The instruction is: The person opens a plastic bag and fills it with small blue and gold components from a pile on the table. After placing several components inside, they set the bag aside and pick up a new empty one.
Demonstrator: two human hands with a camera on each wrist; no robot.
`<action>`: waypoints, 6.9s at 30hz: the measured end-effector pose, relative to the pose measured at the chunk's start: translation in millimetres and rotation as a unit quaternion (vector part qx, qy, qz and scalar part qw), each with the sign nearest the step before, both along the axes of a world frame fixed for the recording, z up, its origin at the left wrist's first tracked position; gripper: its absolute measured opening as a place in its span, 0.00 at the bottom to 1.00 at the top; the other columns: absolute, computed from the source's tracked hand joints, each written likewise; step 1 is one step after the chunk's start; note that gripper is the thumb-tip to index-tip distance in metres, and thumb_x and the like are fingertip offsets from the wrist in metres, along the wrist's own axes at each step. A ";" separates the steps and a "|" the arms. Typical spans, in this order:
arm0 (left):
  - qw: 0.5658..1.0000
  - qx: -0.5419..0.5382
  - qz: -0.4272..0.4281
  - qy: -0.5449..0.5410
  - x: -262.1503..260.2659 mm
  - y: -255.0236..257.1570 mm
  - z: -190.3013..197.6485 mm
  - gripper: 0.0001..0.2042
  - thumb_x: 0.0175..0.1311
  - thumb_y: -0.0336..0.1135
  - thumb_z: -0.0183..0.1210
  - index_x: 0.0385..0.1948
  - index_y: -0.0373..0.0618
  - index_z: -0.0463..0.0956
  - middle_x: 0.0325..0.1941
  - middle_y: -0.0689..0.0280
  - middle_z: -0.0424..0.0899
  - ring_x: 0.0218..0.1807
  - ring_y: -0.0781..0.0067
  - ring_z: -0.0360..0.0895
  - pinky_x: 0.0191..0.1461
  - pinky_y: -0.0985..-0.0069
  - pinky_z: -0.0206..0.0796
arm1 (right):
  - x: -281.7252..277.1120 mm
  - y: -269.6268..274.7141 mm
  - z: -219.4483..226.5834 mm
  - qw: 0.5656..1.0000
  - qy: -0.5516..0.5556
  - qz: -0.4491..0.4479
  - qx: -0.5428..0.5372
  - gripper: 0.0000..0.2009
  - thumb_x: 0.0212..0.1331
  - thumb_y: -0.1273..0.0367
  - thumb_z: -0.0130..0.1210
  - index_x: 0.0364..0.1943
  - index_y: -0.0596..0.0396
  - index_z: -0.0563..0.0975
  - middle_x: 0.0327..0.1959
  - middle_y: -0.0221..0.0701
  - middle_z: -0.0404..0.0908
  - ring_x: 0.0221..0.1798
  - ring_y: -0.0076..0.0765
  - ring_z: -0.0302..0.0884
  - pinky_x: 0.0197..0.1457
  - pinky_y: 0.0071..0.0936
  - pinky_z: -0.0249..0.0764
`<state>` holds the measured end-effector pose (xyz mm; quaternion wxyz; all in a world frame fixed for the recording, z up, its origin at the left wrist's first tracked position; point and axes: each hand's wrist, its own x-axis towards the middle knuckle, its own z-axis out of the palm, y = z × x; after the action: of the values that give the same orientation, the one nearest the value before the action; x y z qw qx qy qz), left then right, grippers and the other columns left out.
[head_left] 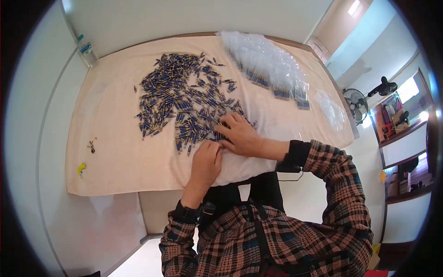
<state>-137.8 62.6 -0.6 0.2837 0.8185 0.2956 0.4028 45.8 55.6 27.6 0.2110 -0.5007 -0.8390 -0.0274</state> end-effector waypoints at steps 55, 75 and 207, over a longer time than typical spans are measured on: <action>0.976 0.160 -0.014 0.148 42.5 15.4 21.4 0.20 0.56 0.26 0.58 0.53 0.41 0.71 0.58 0.51 0.70 0.59 0.47 0.66 0.63 0.59 0.58 | 37.4 -49.5 7.5 0.963 0.165 -0.200 -0.074 0.23 0.39 0.64 0.70 0.42 0.56 0.77 0.38 0.42 0.76 0.40 0.53 0.77 0.47 0.42 0.73; 0.995 -0.092 0.038 -0.019 44.9 0.8 6.2 0.11 0.60 0.23 0.56 0.44 0.36 0.77 0.36 0.63 0.82 0.33 0.75 0.78 0.40 0.80 0.70 | 34.9 -37.5 -11.5 0.872 0.471 -0.109 -0.080 0.13 0.44 0.72 0.66 0.36 0.59 0.81 0.29 0.37 0.84 0.34 0.34 0.83 0.38 0.26 0.77; 0.893 -0.404 -0.127 -0.152 78.3 -35.1 58.4 0.03 0.64 0.29 0.59 0.30 0.42 0.77 0.23 0.73 0.77 0.22 0.89 0.69 0.24 0.89 0.60 | 27.2 -96.5 -3.4 0.765 0.639 -0.080 0.004 0.08 0.57 0.74 0.61 0.40 0.61 0.81 0.30 0.29 0.78 0.30 0.19 0.75 0.34 0.17 0.73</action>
<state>-59.5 27.6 57.8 0.6799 0.5927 0.2799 0.3289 73.0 -40.9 24.2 0.6971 -0.4669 -0.4671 0.2789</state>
